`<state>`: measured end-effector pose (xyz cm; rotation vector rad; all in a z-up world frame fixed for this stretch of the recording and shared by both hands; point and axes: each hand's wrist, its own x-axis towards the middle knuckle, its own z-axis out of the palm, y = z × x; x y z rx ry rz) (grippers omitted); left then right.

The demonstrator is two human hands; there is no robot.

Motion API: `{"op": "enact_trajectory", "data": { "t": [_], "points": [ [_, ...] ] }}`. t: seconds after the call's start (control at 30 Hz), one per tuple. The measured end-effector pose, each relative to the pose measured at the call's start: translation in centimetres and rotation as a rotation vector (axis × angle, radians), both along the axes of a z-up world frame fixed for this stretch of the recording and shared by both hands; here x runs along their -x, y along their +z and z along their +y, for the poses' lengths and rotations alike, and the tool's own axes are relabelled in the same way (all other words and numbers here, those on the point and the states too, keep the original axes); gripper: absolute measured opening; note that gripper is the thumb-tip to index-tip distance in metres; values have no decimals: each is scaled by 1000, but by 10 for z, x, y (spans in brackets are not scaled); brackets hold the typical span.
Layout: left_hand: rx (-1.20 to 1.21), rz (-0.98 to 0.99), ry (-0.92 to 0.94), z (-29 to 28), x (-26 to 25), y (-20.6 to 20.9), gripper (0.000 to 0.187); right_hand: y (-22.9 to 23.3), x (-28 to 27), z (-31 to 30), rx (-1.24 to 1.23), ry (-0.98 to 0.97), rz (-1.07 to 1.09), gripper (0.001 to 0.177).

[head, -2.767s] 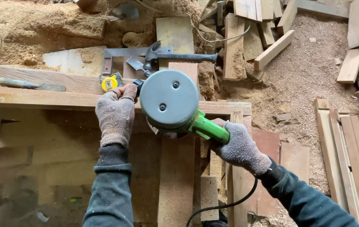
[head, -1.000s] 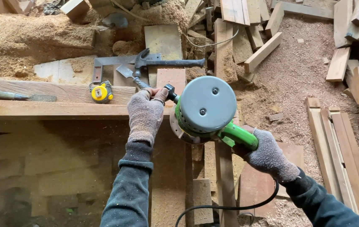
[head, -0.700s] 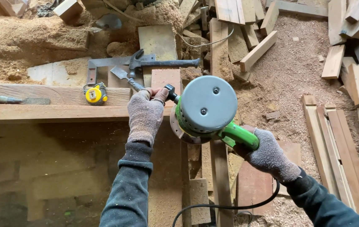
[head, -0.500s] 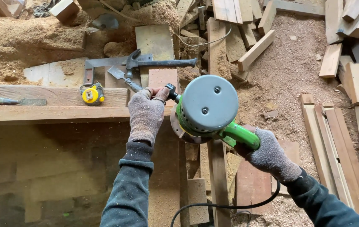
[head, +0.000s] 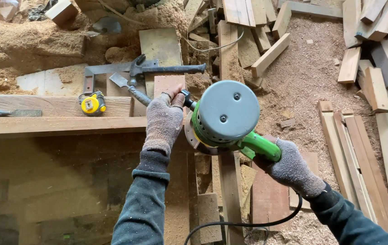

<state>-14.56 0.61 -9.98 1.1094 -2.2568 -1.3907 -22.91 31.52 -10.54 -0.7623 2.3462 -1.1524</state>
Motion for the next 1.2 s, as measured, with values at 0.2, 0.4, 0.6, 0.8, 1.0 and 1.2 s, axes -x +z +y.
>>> {"op": "enact_trajectory", "data": {
  "t": [0.2,0.4,0.6,0.8,1.0,1.2],
  "points": [
    [118,-124,-39,13,4,-3,34,0,2,5,4,-18,14,25],
    [50,-80,-13,11,14,-22,34,0,3,9,-25,-24,-3,27],
    [-13,-66,-23,17,8,-5,35,3,0,6,-14,-48,14,30],
    [-15,-86,-39,17,7,-6,35,9,-4,3,1,-59,35,27],
    [-34,-72,-36,26,2,13,37,14,-8,-2,-37,-90,35,25],
    [-38,-73,-17,30,5,11,36,7,-11,2,-52,-92,25,29]
  ]
}}
